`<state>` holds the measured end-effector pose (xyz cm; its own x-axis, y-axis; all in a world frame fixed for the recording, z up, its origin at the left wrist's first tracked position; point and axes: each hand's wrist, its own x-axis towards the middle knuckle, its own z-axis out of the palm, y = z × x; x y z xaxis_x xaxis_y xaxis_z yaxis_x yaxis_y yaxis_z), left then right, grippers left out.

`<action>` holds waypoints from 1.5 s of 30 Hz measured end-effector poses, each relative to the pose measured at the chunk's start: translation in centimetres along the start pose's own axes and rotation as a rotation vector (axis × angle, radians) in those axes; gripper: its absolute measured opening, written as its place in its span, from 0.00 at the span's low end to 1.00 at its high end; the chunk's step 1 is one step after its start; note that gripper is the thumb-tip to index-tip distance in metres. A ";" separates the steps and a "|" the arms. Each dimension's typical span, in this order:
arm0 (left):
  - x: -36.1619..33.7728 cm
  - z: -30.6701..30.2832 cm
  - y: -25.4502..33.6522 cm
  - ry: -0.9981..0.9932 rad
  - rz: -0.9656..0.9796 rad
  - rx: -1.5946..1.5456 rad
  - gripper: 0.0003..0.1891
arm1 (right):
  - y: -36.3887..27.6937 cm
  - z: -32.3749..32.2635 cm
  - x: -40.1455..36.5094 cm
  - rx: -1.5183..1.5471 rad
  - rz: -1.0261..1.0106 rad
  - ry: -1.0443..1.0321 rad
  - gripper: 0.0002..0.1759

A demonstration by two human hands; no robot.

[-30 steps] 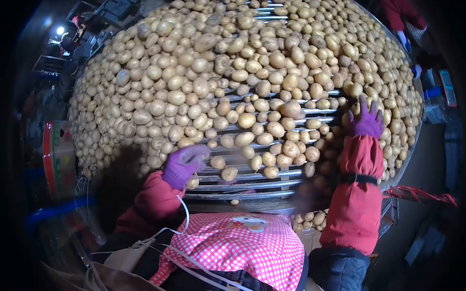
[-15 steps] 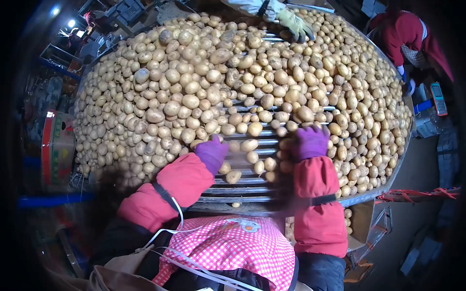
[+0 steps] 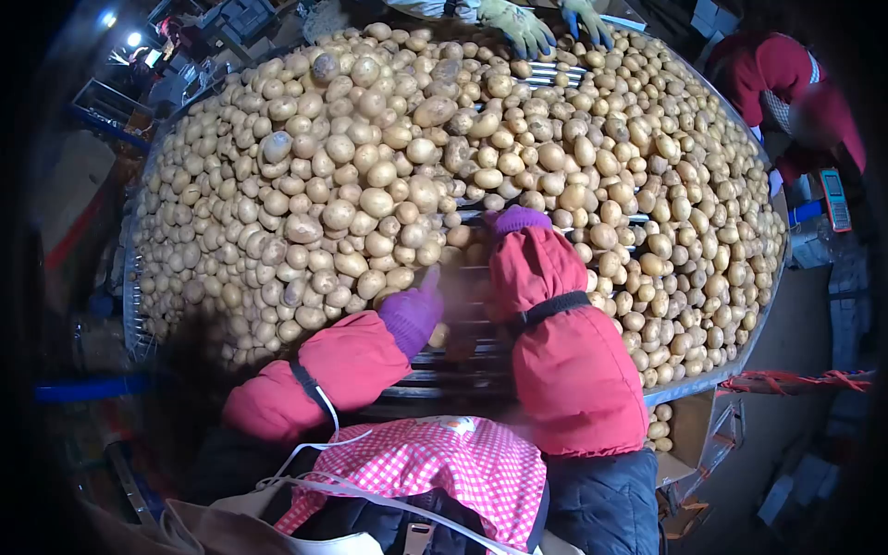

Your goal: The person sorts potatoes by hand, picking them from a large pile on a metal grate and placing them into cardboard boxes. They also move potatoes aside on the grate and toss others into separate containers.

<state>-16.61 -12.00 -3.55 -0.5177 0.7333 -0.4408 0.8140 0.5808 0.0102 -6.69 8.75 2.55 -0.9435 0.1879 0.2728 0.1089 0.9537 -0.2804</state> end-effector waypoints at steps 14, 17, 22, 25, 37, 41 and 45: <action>3.0 3.0 -3.7 0.081 0.073 0.280 0.09 | 0.4 5.1 3.0 0.013 0.127 -0.319 0.15; 1.9 4.6 -3.3 0.302 0.017 0.325 0.09 | 0.3 5.0 2.3 0.000 0.117 -0.329 0.15; 1.2 1.6 -3.8 0.216 0.146 0.277 0.09 | 0.4 5.4 1.6 -0.012 0.134 -0.352 0.14; 0.7 1.6 -4.1 0.210 -0.053 -0.091 0.09 | 0.9 5.5 0.8 -0.021 0.152 -0.372 0.14; -3.5 0.0 -0.3 -0.054 -0.072 -2.794 0.22 | -6.7 0.9 -0.8 0.818 -0.007 -0.019 0.18; -4.9 0.1 -0.7 -0.247 -0.292 -2.890 0.21 | -4.9 2.1 0.4 0.905 0.282 -0.219 0.20; -5.7 1.4 -2.0 -0.414 -0.193 -2.952 0.18 | -0.9 7.2 8.3 0.226 0.404 -0.368 0.23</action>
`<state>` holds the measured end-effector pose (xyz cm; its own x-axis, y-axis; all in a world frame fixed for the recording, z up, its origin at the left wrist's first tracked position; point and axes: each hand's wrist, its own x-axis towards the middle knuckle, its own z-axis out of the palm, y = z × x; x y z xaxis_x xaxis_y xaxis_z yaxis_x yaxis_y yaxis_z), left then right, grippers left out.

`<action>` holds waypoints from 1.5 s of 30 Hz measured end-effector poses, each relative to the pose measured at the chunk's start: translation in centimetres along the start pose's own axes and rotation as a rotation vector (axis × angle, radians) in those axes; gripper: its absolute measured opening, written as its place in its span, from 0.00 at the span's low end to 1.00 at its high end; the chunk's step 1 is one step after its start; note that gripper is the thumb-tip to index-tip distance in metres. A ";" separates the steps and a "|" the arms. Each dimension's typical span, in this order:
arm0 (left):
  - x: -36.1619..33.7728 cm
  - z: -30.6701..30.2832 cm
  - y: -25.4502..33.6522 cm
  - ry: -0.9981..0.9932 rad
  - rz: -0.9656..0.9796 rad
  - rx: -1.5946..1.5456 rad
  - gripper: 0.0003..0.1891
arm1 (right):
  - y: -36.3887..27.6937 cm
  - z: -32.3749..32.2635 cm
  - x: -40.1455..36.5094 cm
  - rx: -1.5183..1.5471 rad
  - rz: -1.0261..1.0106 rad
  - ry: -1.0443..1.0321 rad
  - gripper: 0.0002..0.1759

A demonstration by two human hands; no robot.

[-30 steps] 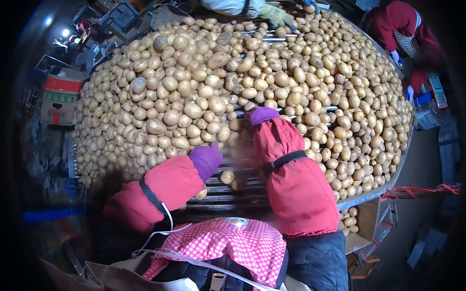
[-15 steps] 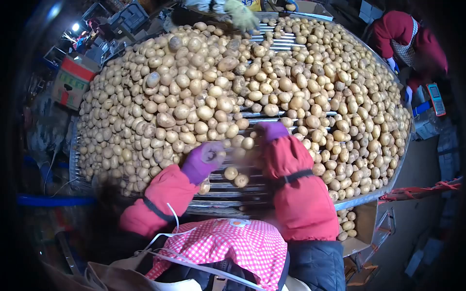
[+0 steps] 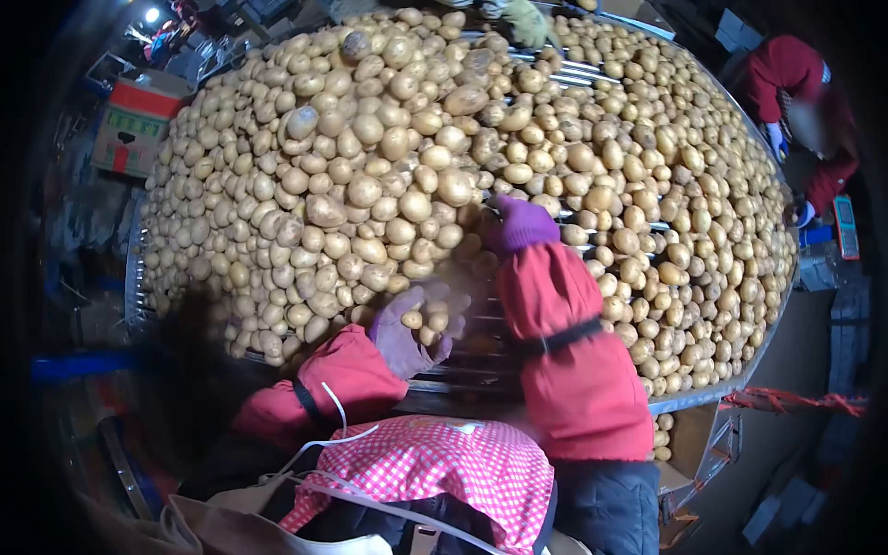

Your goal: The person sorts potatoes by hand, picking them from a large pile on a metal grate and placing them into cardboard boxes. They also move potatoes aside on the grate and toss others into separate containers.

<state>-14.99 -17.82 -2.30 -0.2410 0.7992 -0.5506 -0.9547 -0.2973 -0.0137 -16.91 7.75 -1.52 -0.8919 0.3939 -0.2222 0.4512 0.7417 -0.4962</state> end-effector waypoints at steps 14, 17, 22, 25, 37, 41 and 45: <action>-1.8 -1.5 0.8 0.023 -0.066 0.582 0.21 | 0.5 1.3 -2.9 -0.125 -0.111 -0.143 0.26; -2.1 -1.3 1.1 -0.070 -0.105 0.435 0.20 | -0.1 0.8 -1.1 0.001 -0.047 -0.210 0.27; -2.5 -2.9 1.2 -0.087 -0.008 0.375 0.26 | 2.9 1.8 -1.1 0.186 0.013 0.077 0.26; -2.6 -2.0 0.5 -0.026 -0.014 0.402 0.27 | 5.5 3.7 -4.5 0.728 -0.034 0.105 0.28; -4.0 -3.5 1.2 -0.085 -0.033 0.282 0.35 | -0.7 2.3 -8.2 -0.183 -0.190 0.166 0.22; -5.4 -3.5 2.1 -0.044 0.027 0.267 0.36 | -4.2 8.7 -5.4 -0.417 -0.664 0.407 0.13; -6.8 -5.0 2.5 -0.132 0.066 0.290 0.31 | -1.7 0.6 -2.6 -0.556 0.006 0.050 0.18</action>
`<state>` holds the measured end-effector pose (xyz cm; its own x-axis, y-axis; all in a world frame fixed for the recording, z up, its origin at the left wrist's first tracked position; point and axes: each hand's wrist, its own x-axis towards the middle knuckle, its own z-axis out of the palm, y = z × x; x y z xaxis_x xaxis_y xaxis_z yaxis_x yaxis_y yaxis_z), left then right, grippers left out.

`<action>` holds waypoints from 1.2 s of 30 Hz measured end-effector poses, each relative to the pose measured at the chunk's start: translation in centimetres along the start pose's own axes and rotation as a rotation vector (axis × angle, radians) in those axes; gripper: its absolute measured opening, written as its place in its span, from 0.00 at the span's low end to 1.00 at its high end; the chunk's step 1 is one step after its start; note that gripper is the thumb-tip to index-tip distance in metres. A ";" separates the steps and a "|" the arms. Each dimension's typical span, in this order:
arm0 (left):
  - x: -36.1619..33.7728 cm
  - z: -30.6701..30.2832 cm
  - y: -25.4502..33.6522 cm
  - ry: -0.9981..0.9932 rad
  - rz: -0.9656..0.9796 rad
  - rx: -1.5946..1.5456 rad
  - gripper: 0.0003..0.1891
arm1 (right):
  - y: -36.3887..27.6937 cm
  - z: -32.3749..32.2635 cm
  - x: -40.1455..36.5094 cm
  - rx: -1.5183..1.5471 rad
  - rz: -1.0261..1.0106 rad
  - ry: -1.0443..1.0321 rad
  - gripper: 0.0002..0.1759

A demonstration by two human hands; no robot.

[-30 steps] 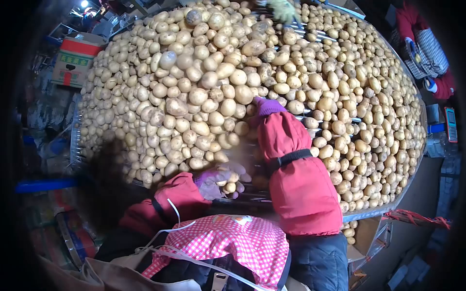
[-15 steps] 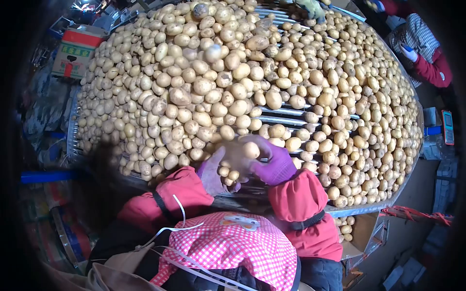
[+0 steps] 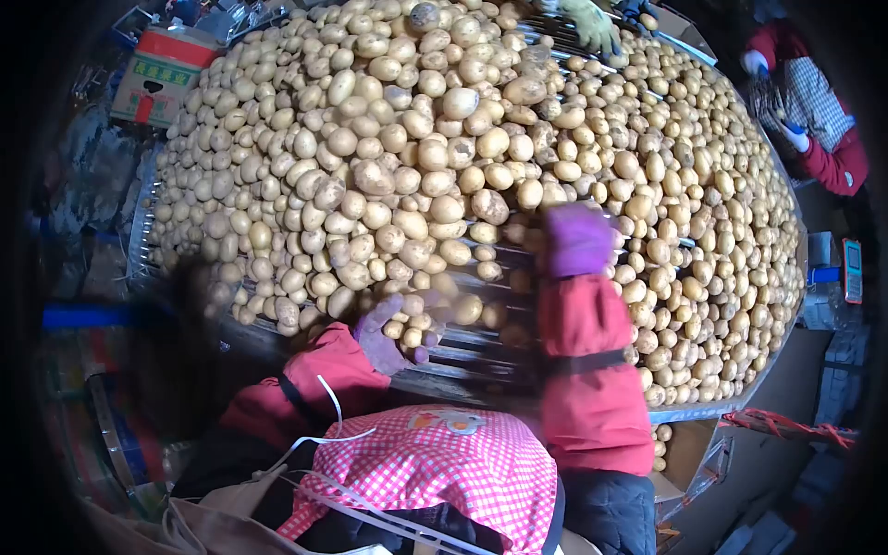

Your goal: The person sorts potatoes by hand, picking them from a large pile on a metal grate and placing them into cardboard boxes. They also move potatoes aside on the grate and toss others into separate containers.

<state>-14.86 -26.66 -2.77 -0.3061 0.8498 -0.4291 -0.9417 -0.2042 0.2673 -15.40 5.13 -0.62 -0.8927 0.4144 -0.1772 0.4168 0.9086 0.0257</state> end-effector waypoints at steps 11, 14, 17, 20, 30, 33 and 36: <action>0.4 -0.5 0.2 0.001 -0.056 0.029 0.26 | -8.0 8.6 -3.6 0.210 -0.209 0.123 0.14; 0.4 -0.2 0.1 0.036 -0.061 0.043 0.27 | -7.7 6.2 -4.9 0.355 -0.277 0.199 0.13; 0.6 0.8 0.2 0.075 -0.079 0.111 0.25 | -7.5 3.7 -5.6 0.491 -0.282 0.234 0.15; 1.3 0.3 0.0 0.106 -0.075 0.069 0.22 | -6.0 2.1 -7.1 0.609 -0.216 0.250 0.20; 2.0 1.2 -0.1 0.048 -0.179 -0.145 0.28 | -1.9 2.8 -1.9 0.145 -0.237 0.373 0.24; 2.0 0.2 0.1 0.105 -0.165 -0.047 0.26 | 3.3 3.0 0.6 0.061 -0.118 0.254 0.17; 2.2 -0.1 0.2 0.086 -0.169 0.059 0.24 | 9.3 5.3 1.3 -0.119 -0.015 0.266 0.22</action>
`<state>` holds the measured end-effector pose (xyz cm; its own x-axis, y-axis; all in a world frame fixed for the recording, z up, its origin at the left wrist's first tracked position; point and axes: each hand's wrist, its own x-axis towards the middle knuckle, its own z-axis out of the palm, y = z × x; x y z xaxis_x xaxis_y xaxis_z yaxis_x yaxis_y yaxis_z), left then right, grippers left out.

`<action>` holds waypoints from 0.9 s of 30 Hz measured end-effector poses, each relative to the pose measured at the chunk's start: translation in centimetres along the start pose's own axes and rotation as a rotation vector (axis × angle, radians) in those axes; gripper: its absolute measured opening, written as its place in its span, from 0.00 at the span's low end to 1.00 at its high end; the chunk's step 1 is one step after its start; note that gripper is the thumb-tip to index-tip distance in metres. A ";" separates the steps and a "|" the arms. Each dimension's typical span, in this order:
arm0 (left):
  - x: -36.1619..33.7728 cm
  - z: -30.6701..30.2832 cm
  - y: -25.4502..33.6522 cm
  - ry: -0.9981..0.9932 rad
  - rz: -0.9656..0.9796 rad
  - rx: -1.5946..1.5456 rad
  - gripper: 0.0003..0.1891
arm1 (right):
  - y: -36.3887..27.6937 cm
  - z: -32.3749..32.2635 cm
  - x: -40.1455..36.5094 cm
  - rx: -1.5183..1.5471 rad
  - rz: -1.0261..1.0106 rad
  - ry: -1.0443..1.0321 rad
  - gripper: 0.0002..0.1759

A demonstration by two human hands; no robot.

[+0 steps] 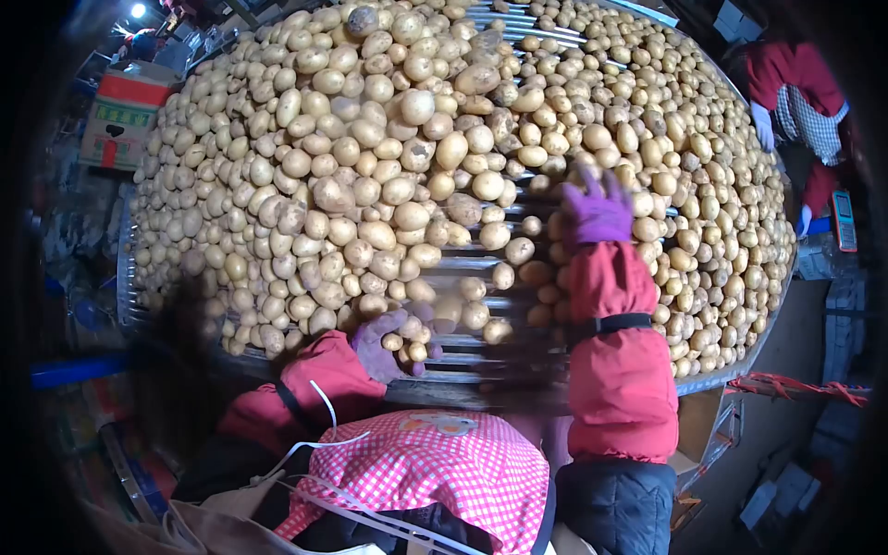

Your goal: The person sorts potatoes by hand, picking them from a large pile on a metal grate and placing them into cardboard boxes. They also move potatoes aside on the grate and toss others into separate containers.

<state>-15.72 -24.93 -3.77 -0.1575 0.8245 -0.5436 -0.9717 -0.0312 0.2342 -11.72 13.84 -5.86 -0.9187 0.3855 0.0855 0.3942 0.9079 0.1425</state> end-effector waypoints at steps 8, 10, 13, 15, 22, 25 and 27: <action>-1.8 -0.8 1.4 -0.077 -0.061 0.212 0.13 | -5.5 -7.7 -3.0 0.499 0.101 0.168 0.18; -2.0 -1.2 1.4 -0.106 -0.040 0.223 0.12 | -12.2 -8.2 -4.5 0.498 -0.179 0.002 0.17; -2.4 -1.4 1.0 -0.149 -0.045 0.199 0.13 | -20.1 -4.9 -4.8 0.382 -0.238 -0.186 0.17; -2.5 -2.6 0.7 -0.219 0.001 0.226 0.14 | -22.0 -4.2 -3.5 0.402 -0.218 -0.278 0.17; -4.0 -1.4 0.7 -0.137 0.075 0.176 0.14 | -11.3 -1.7 -7.2 1.942 0.320 -0.230 0.22; -3.4 -1.7 0.2 -0.110 0.087 0.106 0.14 | -5.2 -4.3 -5.2 1.507 0.199 -0.047 0.21; -2.7 -1.3 0.2 -0.109 0.055 0.094 0.14 | -4.9 -7.8 -6.9 1.376 0.324 -0.290 0.21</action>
<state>-15.73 -27.88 -3.31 -0.1852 0.8795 -0.4384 -0.9405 -0.0293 0.3386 -7.14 5.49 0.51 -0.8327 0.4691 -0.2942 0.4020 0.1468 -0.9038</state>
